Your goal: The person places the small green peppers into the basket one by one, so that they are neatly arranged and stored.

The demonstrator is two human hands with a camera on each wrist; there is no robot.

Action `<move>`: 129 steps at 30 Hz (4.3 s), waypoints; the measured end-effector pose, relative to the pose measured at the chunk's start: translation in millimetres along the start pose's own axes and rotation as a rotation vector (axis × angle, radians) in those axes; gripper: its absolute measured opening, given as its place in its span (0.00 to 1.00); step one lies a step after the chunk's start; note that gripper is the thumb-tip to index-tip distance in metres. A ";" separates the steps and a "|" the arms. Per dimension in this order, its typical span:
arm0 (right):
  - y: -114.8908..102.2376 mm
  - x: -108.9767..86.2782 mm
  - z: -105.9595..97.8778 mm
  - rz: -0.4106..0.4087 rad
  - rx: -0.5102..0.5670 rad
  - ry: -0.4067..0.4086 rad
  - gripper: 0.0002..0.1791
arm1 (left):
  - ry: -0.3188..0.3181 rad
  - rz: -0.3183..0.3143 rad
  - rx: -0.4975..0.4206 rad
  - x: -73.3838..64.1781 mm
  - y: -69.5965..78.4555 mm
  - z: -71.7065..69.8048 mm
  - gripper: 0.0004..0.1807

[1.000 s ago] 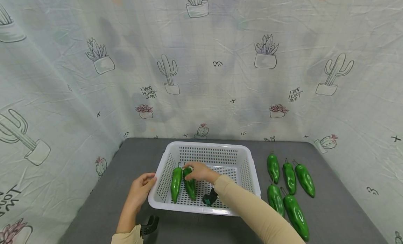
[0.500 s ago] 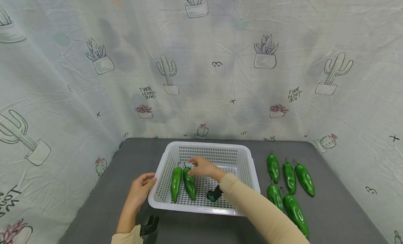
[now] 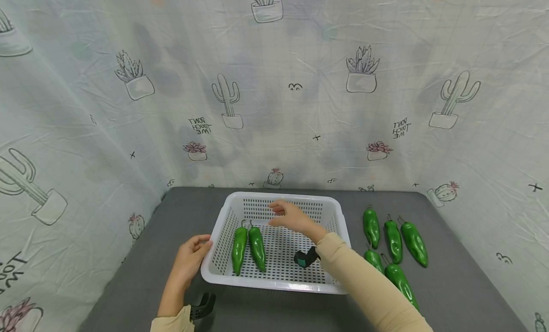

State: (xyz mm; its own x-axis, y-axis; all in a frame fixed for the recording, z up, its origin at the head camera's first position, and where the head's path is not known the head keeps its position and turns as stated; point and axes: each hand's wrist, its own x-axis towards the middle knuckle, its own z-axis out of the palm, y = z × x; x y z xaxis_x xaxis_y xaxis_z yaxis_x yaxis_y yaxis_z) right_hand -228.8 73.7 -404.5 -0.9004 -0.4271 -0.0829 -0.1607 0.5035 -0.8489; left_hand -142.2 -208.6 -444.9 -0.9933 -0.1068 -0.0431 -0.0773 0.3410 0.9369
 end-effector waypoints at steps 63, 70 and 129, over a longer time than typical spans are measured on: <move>162.1 -252.4 -103.4 0.289 0.000 0.222 0.34 | -0.019 0.008 0.016 -0.8 -0.3 -6.3 0.18; 172.0 -255.4 -98.1 0.323 -0.010 0.185 0.33 | -0.017 0.003 0.007 -1.9 -0.1 -5.7 0.18; 169.4 -251.5 -92.2 0.264 -0.163 0.259 0.29 | -0.014 0.010 -0.001 -1.9 -3.9 -4.7 0.18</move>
State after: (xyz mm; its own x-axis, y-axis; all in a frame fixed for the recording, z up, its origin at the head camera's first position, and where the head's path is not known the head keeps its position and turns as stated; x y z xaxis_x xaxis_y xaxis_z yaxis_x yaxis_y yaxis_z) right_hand -66.8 335.6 -479.4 -0.9880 -0.0742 -0.1352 0.0465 0.6921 -0.7203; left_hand -139.6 -214.1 -446.9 -0.9952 -0.0900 -0.0390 -0.0676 0.3407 0.9377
